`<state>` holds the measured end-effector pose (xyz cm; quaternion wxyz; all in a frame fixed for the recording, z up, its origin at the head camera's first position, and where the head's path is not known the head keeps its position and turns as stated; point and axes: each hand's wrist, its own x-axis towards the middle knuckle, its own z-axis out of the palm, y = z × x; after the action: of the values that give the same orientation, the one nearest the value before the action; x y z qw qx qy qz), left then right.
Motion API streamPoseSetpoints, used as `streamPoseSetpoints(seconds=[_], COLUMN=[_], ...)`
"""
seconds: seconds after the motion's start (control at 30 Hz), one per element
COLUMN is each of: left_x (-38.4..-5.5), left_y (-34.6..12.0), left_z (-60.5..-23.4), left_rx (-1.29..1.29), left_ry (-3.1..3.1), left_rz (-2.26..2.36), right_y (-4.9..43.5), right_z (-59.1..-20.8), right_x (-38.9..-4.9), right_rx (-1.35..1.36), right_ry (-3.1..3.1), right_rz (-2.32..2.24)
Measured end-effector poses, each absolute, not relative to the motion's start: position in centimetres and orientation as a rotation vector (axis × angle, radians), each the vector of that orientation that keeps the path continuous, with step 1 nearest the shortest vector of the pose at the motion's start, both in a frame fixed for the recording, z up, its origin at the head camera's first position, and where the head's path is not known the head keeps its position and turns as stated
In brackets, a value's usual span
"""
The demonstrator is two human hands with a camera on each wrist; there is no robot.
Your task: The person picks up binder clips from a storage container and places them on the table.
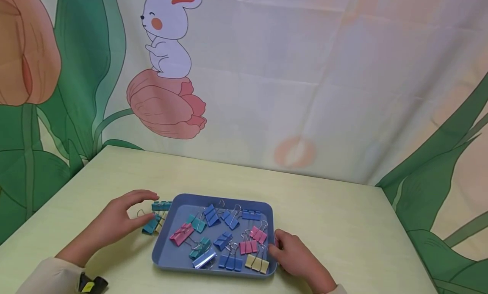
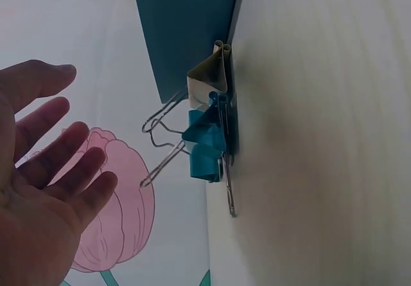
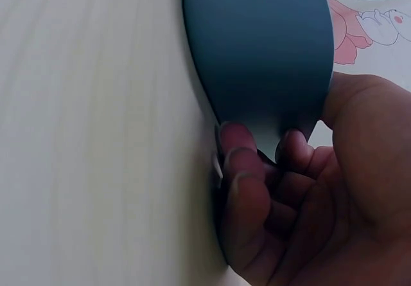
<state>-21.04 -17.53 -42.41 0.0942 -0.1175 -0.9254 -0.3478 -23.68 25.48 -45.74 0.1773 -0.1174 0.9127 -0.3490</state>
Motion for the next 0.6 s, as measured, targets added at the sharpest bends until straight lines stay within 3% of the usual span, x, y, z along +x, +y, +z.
streamPoseSetpoints(seconds=[0.6], left_x=[-21.1], left_y=[-15.1], left_z=[-41.5], left_rx=[-0.654], left_ry=[-2.881], left_rz=[-1.122], right_y=[25.6], right_z=[-45.7], right_x=[-23.7], right_rx=[-0.326], right_ry=[2.569], right_rz=[-0.997])
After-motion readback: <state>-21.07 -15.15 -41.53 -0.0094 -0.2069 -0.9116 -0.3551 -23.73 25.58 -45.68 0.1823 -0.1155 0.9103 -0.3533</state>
